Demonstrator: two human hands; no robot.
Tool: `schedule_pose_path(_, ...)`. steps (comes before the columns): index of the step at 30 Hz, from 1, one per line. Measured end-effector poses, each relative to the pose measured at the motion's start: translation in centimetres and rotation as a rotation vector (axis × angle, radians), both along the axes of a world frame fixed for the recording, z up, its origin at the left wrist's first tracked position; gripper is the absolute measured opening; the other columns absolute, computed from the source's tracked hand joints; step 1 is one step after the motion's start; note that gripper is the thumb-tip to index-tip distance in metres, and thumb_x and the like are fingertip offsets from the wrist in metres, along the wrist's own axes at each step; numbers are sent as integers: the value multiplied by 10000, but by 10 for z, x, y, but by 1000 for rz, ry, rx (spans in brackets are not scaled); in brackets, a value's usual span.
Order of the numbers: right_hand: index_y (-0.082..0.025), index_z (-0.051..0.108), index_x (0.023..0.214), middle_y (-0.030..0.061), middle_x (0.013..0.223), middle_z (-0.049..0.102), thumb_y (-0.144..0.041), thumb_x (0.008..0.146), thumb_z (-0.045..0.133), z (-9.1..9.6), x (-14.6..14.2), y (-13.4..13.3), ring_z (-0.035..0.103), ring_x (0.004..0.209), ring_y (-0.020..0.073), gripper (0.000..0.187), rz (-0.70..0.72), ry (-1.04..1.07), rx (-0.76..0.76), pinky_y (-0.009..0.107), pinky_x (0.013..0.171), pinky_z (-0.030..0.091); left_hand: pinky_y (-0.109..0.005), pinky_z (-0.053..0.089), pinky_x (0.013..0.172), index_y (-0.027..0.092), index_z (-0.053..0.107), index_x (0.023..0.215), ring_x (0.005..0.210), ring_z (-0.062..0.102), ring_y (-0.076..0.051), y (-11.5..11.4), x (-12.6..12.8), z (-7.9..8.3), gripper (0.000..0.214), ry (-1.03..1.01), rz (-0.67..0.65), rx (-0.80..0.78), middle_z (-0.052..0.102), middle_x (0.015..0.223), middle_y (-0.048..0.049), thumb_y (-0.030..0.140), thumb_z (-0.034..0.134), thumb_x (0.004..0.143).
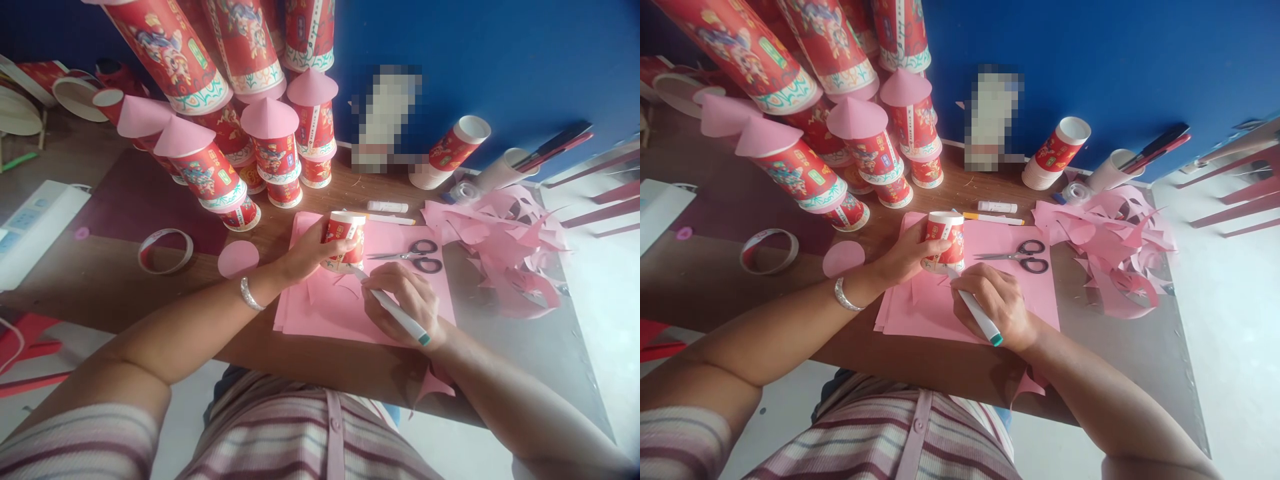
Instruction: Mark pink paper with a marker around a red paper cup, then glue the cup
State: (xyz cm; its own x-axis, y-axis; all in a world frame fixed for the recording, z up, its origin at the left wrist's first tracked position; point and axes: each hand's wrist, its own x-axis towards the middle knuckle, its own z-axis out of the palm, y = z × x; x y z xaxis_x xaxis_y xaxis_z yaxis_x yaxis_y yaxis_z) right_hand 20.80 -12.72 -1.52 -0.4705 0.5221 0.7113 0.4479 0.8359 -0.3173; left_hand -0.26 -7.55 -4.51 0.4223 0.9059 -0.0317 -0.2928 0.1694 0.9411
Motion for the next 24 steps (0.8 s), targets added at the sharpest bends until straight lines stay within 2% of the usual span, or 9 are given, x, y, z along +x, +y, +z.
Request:
schedule_pose_path(10, -247, 635, 1166, -26, 820, 695, 9, 901, 655, -1, 1, -1, 686, 663, 157, 369, 32, -4, -1, 273, 598, 578, -287, 515, 733, 182, 618, 1032, 811, 632, -152, 0, 0, -2, 382, 8, 33, -42, 675, 922, -25, 441, 857, 885)
schedule_pose_path(24, -252, 619, 1147, -17, 832, 697, -6, 930, 647, 1, 1, -1, 694, 671, 157, 328, 37, -6, -12, 269, 599, 578, -287, 512, 734, 189, 613, 1041, 819, 625, -155, 0, 0, -2, 412, 17, 48, -60, 673, 937, -25, 445, 874, 854)
